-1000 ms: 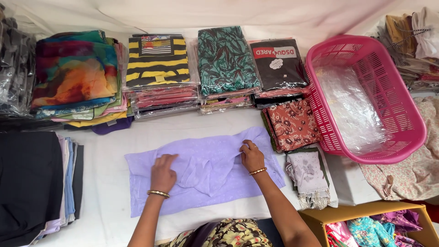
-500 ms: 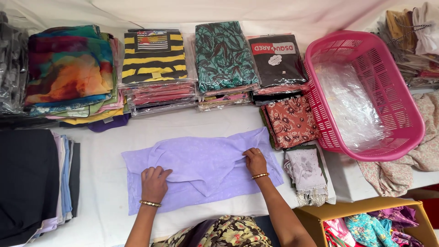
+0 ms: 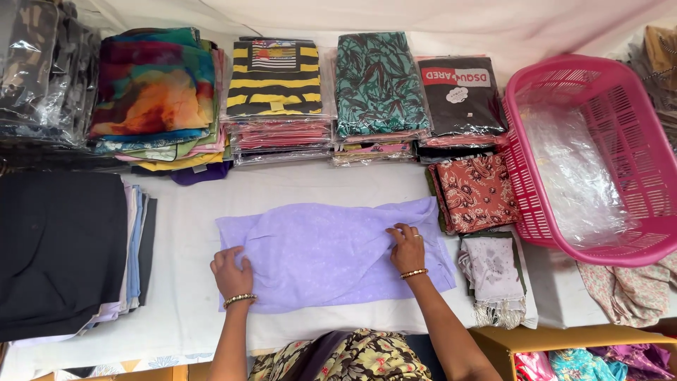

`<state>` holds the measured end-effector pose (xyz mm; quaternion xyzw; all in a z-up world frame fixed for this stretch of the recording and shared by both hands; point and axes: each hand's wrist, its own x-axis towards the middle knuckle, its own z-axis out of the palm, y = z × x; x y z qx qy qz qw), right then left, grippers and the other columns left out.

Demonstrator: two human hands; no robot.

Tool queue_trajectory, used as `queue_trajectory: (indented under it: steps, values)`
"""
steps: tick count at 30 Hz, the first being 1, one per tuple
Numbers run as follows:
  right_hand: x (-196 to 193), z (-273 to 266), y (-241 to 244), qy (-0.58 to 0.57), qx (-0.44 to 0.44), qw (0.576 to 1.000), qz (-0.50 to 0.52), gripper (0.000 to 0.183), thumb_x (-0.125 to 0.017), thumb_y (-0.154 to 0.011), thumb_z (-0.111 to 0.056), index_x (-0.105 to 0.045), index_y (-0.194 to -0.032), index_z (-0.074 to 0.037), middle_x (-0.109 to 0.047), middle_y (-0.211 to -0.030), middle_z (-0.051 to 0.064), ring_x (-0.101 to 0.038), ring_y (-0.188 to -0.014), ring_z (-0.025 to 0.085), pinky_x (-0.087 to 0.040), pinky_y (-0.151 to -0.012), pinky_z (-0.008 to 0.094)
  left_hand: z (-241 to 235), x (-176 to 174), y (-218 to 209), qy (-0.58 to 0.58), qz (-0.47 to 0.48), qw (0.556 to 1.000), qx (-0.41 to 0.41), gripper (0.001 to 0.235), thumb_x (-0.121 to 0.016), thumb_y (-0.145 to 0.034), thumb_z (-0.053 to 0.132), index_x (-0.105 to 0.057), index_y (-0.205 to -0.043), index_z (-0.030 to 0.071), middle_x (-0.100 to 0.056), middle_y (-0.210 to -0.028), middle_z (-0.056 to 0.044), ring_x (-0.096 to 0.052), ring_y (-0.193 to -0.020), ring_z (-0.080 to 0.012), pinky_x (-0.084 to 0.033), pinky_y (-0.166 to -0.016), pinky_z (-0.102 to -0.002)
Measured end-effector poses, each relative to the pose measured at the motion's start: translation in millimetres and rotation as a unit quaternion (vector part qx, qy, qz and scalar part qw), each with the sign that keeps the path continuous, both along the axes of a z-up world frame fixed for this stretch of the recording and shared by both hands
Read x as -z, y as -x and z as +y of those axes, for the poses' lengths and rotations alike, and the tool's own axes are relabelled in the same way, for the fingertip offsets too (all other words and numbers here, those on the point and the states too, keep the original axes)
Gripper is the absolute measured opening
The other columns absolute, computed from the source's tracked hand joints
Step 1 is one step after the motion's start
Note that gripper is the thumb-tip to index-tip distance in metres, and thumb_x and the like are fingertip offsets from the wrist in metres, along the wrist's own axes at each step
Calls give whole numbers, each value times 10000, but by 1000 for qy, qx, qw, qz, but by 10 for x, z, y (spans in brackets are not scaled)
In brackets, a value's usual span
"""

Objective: The person folds a yellow and black striped t-shirt and places it into a clear plastic bag. They then fold a light purple button-up shirt and place it into a clear plastic bag. The person works on a white table surrounded by stacks of packaged clothes.

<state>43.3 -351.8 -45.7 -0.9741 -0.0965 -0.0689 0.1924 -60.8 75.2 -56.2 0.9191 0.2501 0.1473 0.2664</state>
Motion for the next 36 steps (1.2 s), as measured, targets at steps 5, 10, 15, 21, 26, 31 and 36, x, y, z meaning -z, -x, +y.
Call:
queue_trajectory:
  steps: [5, 10, 15, 21, 26, 31, 36]
  values:
    - [-158, 293, 222, -32, -85, 996, 17, 582, -644, -598, 64, -713, -1120, -183, -625, -1233, 47, -550, -1138, 282, -435, -920, 438, 187, 119, -288, 87, 359, 929, 16, 547, -805, -825, 325, -603, -1329, 261, -690, -1040, -56, -667, -1070, -330, -541, -912, -467]
    - [-47, 249, 315, -46, -66, 997, 7, 574, -631, -638, 74, -708, -1143, -189, -629, -1240, 31, -550, -1161, 268, -433, -917, 429, 214, -387, -240, 2, 253, 967, 26, 304, -858, -748, 253, -733, -1010, 165, -693, -1073, -101, -651, -1057, -334, -529, -894, -441]
    - [-54, 194, 326, -48, -57, 997, 12, 591, -615, -630, 86, -710, -1144, -191, -629, -1241, 26, -546, -1172, 269, -428, -917, 429, 632, 104, -65, 263, 20, 964, 25, 260, -851, -722, 61, -629, -856, 47, -689, -1138, -92, -672, -1023, -232, -523, -973, -350]
    - [-65, 216, 321, -56, -37, 996, 52, 617, -604, -616, 95, -714, -1147, -201, -617, -1266, 21, -528, -1187, 263, -424, -930, 421, 754, -150, -29, 565, 16, 825, -7, 348, -790, -789, -21, -598, -1049, 107, -652, -1264, -89, -600, -1097, -163, -441, -1007, -314]
    - [-6, 186, 279, -44, -39, 996, 69, 639, -620, -608, 92, -718, -1160, -215, -611, -1287, 14, -522, -1208, 259, -411, -946, 418, 637, -556, -164, 391, 97, 913, 69, 591, -762, -763, -23, -656, -1312, 169, -680, -1339, -87, -633, -1227, -217, -486, -1049, -339]
    - [-225, 270, 209, -38, -54, 995, 80, 666, -641, -577, 77, -714, -1177, -201, -587, -1314, 43, -479, -1236, 282, -375, -955, 453, 420, -1136, -337, 180, 210, 941, 196, 484, -769, -821, 88, -708, -1278, 236, -700, -1247, -22, -607, -1228, -208, -482, -1061, -342]
    - [-4, 237, 225, -22, -55, 997, 59, 355, -717, -651, -8, -757, -939, -212, -598, -1330, 17, -479, -1265, 264, -356, -992, 459, 388, -1092, -351, -69, 346, 911, 213, 270, -746, -878, 154, -771, -1135, 232, -691, -1141, -22, -600, -1180, -227, -527, -1016, -351]
